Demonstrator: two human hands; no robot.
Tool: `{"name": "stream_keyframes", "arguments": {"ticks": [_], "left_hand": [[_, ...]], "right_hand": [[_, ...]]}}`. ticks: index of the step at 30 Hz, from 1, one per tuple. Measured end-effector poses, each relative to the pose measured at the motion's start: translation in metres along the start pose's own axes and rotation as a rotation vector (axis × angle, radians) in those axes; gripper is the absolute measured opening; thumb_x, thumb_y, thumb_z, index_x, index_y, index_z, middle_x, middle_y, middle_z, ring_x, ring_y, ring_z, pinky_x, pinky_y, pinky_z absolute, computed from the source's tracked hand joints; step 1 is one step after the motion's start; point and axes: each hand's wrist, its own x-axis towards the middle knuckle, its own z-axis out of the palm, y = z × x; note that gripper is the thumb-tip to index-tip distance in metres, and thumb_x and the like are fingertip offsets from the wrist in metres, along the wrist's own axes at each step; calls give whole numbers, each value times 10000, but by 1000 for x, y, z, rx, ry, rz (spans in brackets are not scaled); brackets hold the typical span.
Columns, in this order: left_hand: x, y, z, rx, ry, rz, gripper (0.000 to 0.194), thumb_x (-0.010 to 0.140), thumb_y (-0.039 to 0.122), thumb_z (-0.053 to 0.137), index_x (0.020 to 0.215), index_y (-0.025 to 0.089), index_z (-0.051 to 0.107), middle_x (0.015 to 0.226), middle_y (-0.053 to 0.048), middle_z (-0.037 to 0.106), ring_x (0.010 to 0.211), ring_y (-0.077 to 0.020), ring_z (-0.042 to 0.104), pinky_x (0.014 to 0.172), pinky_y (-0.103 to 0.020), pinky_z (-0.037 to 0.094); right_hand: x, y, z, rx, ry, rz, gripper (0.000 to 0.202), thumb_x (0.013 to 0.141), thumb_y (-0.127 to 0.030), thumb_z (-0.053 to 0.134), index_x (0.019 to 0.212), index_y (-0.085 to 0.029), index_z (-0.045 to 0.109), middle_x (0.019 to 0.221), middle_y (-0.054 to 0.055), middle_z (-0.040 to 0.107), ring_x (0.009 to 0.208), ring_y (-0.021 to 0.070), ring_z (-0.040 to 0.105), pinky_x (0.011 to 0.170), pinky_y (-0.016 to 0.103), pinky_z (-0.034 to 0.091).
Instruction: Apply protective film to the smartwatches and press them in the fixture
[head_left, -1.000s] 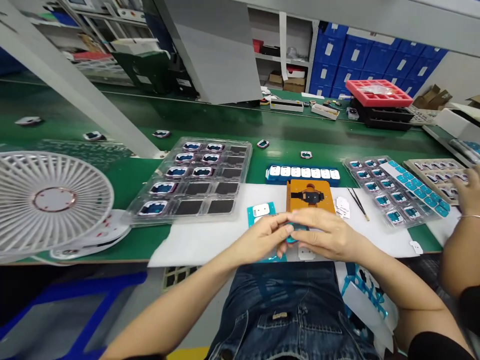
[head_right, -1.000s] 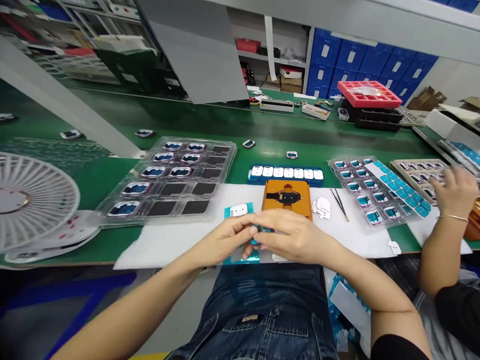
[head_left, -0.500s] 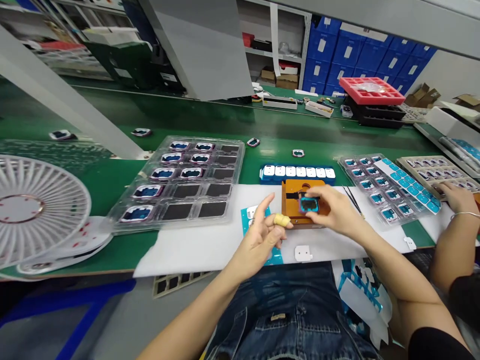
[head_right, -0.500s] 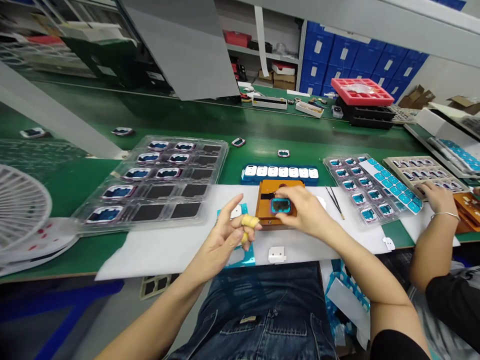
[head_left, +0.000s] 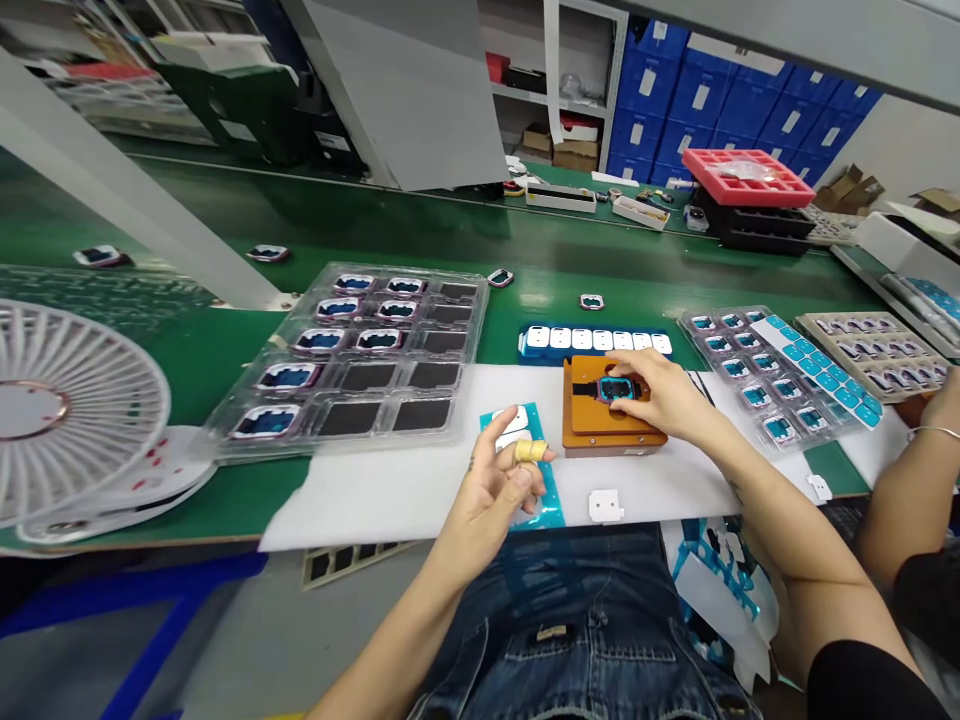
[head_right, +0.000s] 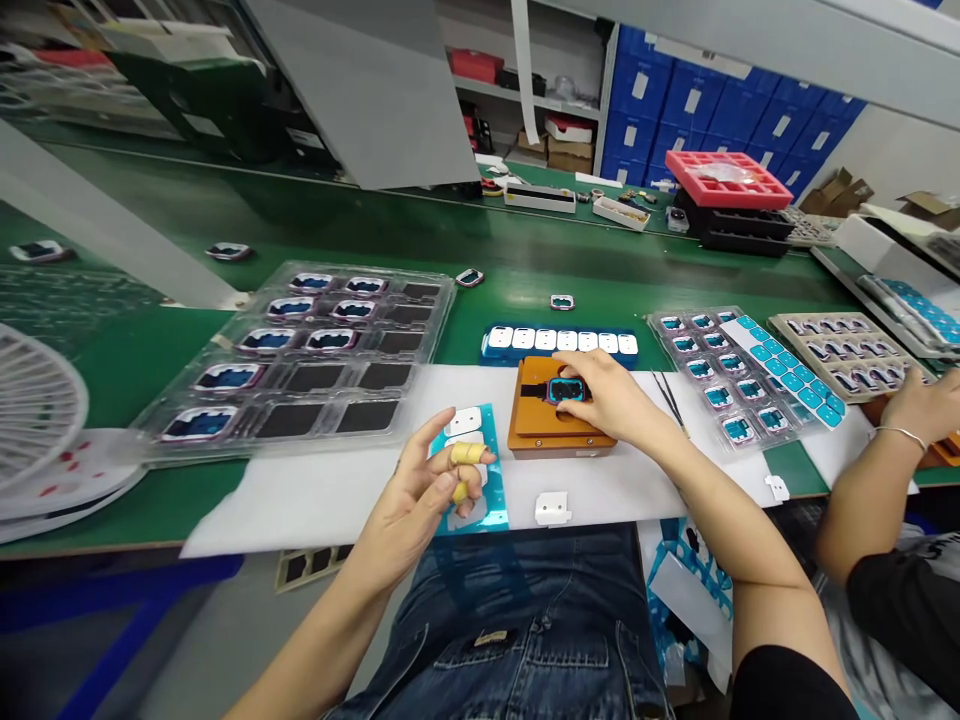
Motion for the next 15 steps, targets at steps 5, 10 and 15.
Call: {"name": "stream_keyframes", "arguments": {"ticks": [5,10,15], "left_hand": [[-3,4,2,34,-19,-24,718,833,488,619,1398,261,238,1058,-79,607,665,-108,520,544,-221,439],[-1,5,5,76,-56,-17,661,849,476,596,1386,273,269,1072,-76,599,652,-106,508,545,-228,433],[15,15,12,314,-103,89,549,877,414,555,1356,236,356,1062,-84,598,729,-131,525,628,-252,449]], "right_hand": [[-15,-6,4,-161,-180,-165,776,824,-531,614,1432,-138,334,1480,183,348,1393,314,300,1118,587,270],[-23,-9,14,-255,-251,-176,860,833,-631,523,1460,-95,277,1500,201,282,1415,315,233,1144,595,179],[-23,-2,19,-186,-203,-169,841,846,-678,439,1469,-138,275,1493,182,318,1413,314,245,1145,610,128]]}}
